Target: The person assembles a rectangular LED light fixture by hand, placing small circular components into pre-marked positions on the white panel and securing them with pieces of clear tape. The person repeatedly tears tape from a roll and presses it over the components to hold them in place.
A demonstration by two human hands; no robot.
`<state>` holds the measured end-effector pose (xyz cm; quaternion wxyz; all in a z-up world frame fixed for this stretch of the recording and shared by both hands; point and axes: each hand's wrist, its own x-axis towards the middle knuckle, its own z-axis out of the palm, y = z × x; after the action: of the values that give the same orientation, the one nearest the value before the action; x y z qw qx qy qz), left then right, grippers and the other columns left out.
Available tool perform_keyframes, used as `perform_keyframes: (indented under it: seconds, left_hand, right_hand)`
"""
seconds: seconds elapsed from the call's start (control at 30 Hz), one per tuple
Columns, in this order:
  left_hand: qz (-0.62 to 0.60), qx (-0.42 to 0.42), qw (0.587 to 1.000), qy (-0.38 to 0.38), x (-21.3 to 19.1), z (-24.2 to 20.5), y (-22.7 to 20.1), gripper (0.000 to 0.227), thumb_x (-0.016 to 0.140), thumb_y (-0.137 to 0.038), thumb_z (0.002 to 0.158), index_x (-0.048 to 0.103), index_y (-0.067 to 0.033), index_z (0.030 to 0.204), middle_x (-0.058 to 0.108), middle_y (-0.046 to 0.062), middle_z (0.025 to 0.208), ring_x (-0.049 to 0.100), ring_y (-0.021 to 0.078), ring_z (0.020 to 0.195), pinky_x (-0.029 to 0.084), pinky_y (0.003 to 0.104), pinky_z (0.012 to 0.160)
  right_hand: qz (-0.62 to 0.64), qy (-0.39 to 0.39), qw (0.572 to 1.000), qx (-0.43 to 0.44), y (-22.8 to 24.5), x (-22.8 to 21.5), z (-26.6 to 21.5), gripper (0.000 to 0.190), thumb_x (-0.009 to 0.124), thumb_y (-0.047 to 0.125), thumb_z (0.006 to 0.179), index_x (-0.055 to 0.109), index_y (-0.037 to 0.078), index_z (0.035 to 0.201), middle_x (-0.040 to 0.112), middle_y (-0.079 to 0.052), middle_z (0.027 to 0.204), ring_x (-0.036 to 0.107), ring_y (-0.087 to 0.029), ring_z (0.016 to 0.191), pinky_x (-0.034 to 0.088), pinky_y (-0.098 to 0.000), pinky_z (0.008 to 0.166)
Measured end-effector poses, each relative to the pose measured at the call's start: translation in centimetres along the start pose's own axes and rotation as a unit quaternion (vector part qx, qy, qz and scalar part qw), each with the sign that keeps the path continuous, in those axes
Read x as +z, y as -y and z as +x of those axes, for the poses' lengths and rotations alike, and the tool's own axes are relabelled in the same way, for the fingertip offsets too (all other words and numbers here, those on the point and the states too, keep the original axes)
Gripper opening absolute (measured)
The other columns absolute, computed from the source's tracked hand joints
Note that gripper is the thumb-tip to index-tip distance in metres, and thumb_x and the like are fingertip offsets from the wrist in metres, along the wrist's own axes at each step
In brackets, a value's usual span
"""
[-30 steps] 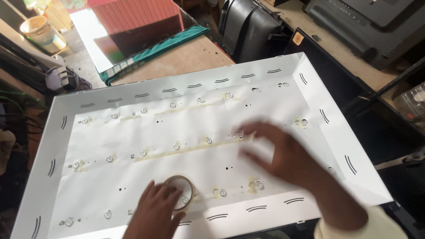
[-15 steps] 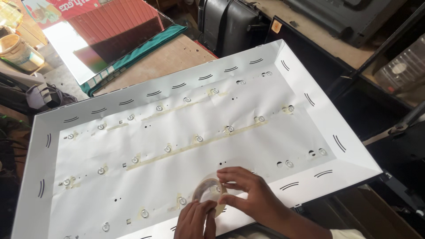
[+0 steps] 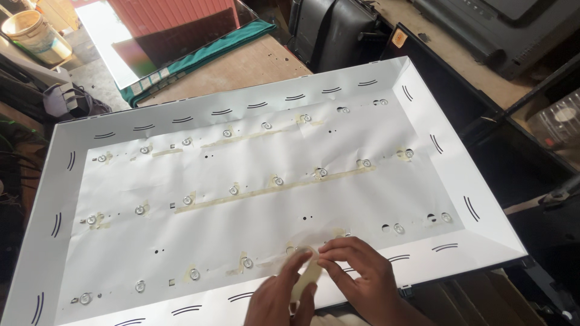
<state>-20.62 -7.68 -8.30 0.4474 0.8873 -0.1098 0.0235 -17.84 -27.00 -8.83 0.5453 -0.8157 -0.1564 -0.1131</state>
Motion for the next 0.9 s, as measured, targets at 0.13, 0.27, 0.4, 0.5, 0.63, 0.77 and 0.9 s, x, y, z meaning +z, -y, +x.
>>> perform_keyframes:
  seconds: [0.13,0.27,0.4,0.5,0.63,0.77,0.9]
  left_hand:
    - [0.115,-0.004,0.993,-0.023,-0.9,0.6,-0.5,0.038,0.066,-0.015,0.091,0.062,-0.0097,0.129,0.078,0.015,0.097,0.079,0.0287,0.076,0.062,0.042,0.066]
    - [0.109,0.011,0.994,-0.016,-0.9,0.6,-0.5,0.019,0.068,-0.019,0.091,0.068,-0.0145,0.110,0.079,0.010,0.086,0.079,0.0266,0.068,0.063,0.040,0.059]
    - [0.118,0.000,0.993,0.029,-0.2,0.6,-1.0,0.013,0.068,-0.018,0.092,0.068,-0.0142,0.105,0.075,0.008,0.081,0.076,0.0289,0.063,0.060,0.043,0.056]
    - [0.142,-0.010,0.988,0.064,0.0,1.0,-1.4,0.017,0.069,-0.018,0.090,0.068,-0.0137,0.107,0.072,0.009,0.078,0.075,0.0309,0.063,0.059,0.044,0.055]
    - [0.089,0.040,0.994,0.040,-0.3,1.0,-1.4,0.012,0.071,-0.014,0.085,0.069,-0.0108,0.097,0.074,0.008,0.074,0.076,0.0278,0.063,0.058,0.041,0.054]
    - [-0.105,-0.026,0.993,0.051,-0.2,0.9,-1.3,0.011,0.069,-0.007,0.085,0.072,-0.0098,0.095,0.080,0.007,0.076,0.081,0.0214,0.069,0.061,0.035,0.062]
    - [-0.187,-0.150,0.969,0.059,0.0,0.8,-0.8,0.016,0.065,-0.002,0.086,0.075,-0.0070,0.098,0.077,0.010,0.069,0.077,0.0262,0.061,0.059,0.039,0.059]
  right_hand:
    - [-0.029,0.007,0.999,-0.038,0.6,-0.1,-0.5,0.012,0.082,0.009,0.082,0.076,0.007,0.092,0.078,-0.005,0.099,0.079,-0.019,0.093,0.062,-0.0311,0.080]
    - [-0.046,0.000,0.997,-0.065,0.9,-0.7,-0.1,0.014,0.084,0.010,0.081,0.076,0.007,0.092,0.077,-0.005,0.100,0.079,-0.018,0.093,0.063,-0.0309,0.079]
    - [-0.130,-0.005,0.979,-0.155,0.9,-1.1,0.3,0.038,0.083,0.014,0.077,0.071,-0.003,0.109,0.069,-0.016,0.115,0.070,-0.027,0.104,0.060,-0.0341,0.082]
    - [-0.116,0.022,0.980,-0.160,0.5,-1.2,0.3,0.032,0.084,0.012,0.081,0.072,0.001,0.108,0.069,-0.013,0.117,0.073,-0.024,0.102,0.062,-0.0318,0.079]
    - [-0.095,0.067,0.976,-0.184,-0.2,-1.8,0.2,0.024,0.086,0.009,0.083,0.070,0.008,0.101,0.068,-0.004,0.105,0.073,-0.023,0.093,0.060,-0.0333,0.076]
    - [-0.050,0.154,0.966,-0.203,-0.9,-3.3,0.4,0.031,0.086,0.007,0.083,0.062,0.006,0.102,0.064,-0.008,0.102,0.070,-0.024,0.088,0.058,-0.0351,0.070]
    - [-0.059,0.129,0.958,-0.250,-0.9,-3.5,0.2,0.030,0.082,0.004,0.088,0.059,0.008,0.107,0.062,-0.006,0.107,0.069,-0.022,0.094,0.060,-0.0348,0.079]
